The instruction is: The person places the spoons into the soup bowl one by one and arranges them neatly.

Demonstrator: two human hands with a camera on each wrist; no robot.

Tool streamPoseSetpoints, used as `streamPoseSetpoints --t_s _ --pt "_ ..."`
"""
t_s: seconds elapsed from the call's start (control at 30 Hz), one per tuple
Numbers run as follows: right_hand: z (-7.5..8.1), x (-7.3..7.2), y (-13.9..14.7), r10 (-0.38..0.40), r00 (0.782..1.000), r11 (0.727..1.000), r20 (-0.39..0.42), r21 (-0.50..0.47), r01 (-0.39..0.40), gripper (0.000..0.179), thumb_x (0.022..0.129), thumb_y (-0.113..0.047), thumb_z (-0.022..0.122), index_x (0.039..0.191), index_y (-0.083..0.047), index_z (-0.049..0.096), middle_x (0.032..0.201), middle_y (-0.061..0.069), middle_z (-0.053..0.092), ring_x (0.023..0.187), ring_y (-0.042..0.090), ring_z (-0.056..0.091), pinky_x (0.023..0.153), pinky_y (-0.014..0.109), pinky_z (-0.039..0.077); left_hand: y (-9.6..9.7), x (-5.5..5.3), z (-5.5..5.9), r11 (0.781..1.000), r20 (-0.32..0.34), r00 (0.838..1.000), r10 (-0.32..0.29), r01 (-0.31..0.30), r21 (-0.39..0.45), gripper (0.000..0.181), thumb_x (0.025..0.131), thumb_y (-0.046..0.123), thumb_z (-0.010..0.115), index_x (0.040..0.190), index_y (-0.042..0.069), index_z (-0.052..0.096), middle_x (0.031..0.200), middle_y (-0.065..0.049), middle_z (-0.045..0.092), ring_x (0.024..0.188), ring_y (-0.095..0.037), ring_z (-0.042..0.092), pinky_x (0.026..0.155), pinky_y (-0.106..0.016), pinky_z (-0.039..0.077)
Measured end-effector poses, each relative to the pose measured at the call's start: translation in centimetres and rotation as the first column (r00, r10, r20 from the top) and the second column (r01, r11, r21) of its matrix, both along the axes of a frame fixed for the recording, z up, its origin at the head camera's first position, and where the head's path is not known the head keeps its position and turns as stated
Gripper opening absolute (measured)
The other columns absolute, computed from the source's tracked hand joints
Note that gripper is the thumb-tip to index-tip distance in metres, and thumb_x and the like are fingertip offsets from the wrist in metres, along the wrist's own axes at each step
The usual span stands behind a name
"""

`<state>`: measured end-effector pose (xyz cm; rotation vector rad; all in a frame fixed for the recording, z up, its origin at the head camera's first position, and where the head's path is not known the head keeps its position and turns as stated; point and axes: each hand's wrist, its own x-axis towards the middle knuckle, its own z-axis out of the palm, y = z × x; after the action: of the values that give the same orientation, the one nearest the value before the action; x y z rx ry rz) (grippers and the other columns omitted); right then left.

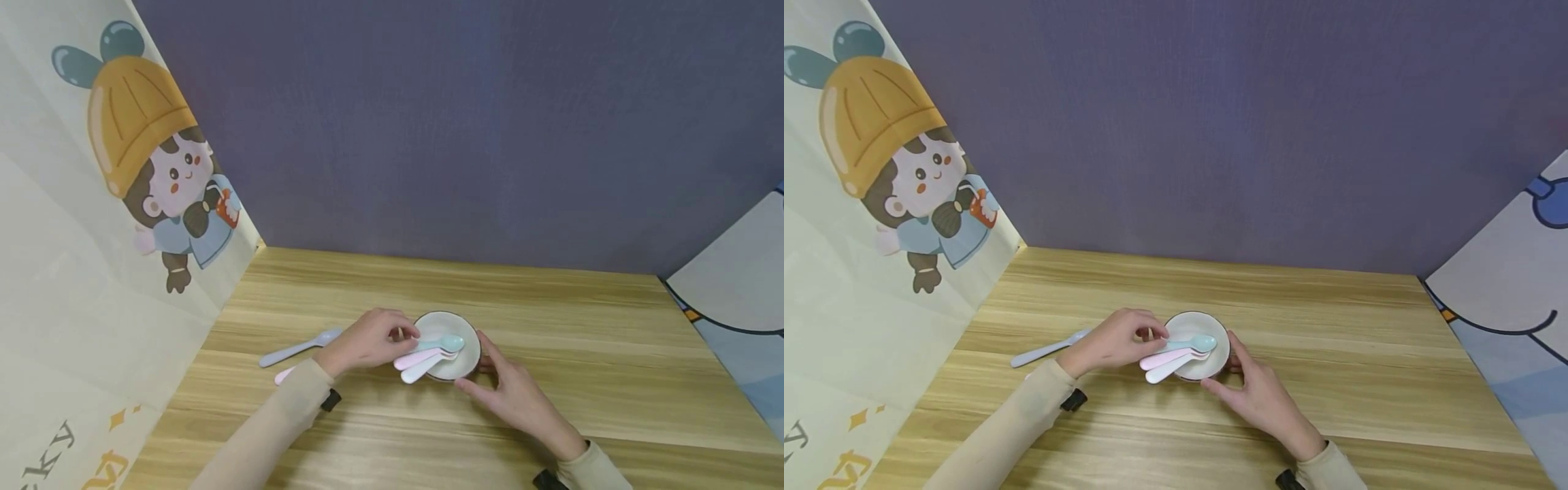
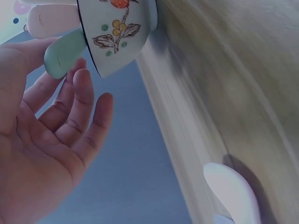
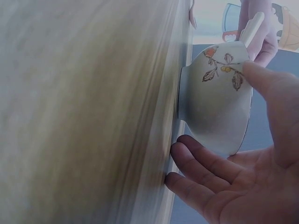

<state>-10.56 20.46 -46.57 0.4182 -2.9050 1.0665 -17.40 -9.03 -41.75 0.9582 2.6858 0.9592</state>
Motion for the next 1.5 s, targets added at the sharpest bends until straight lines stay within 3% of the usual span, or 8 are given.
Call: streamPoseSetpoints --t_s 0.5,0.93,1.1,1.5 --pt "-0.2 0.0 0.0 -0.002 1.0 1.0 -0.01 -0.009 0.002 0.102 0.089 -0.054 0.083 0.166 -0.006 0.035 0.118 0.001 0.08 0.111 0.019 0.077 0.103 0.056 0.055 -2.8 0.6 -0.6 0.997 -0.023 0.999 0.028 -0.026 0.07 0.018 0.104 0.03 0.071 0.116 0.023 0.083 0.103 0.012 0.077 0.088 -0.001 0.065 0.081 -0.027 0.058" --pt "-0.3 0.0 0.1 0.003 1.0 1.0 -0.016 -0.01 -0.003 0.103 0.089 -0.055 0.083 0.166 -0.005 0.035 0.118 0.0 0.08 0.111 0.019 0.077 0.102 0.055 0.055 -6.0 1.1 -1.4 0.993 -0.063 0.992 0.106 -0.102 0.065 0.019 0.103 0.026 0.072 0.114 0.015 0.083 0.098 0.011 0.075 0.086 -0.001 0.064 0.08 -0.027 0.058" --pt "-0.3 0.0 0.2 0.003 1.0 1.0 -0.016 -0.013 -0.003 0.103 0.089 -0.054 0.083 0.166 -0.006 0.035 0.119 0.001 0.08 0.111 0.019 0.077 0.103 0.056 0.055 -7.3 1.3 -1.7 0.988 -0.049 0.989 0.14 -0.137 0.069 0.019 0.103 0.024 0.072 0.114 0.013 0.082 0.101 0.009 0.076 0.087 -0.003 0.064 0.081 -0.033 0.06" --pt "-0.2 0.0 0.0 0.016 0.999 1.0 -0.038 -0.014 -0.017 0.102 0.089 -0.053 0.084 0.165 -0.003 0.036 0.118 -0.001 0.08 0.11 0.019 0.077 0.103 0.055 0.055 -10.5 1.9 -2.3 0.97 -0.035 0.972 0.233 -0.229 0.083 0.016 0.1 0.022 0.075 0.112 0.015 0.083 0.099 0.014 0.075 0.087 -0.002 0.065 0.082 -0.027 0.057"
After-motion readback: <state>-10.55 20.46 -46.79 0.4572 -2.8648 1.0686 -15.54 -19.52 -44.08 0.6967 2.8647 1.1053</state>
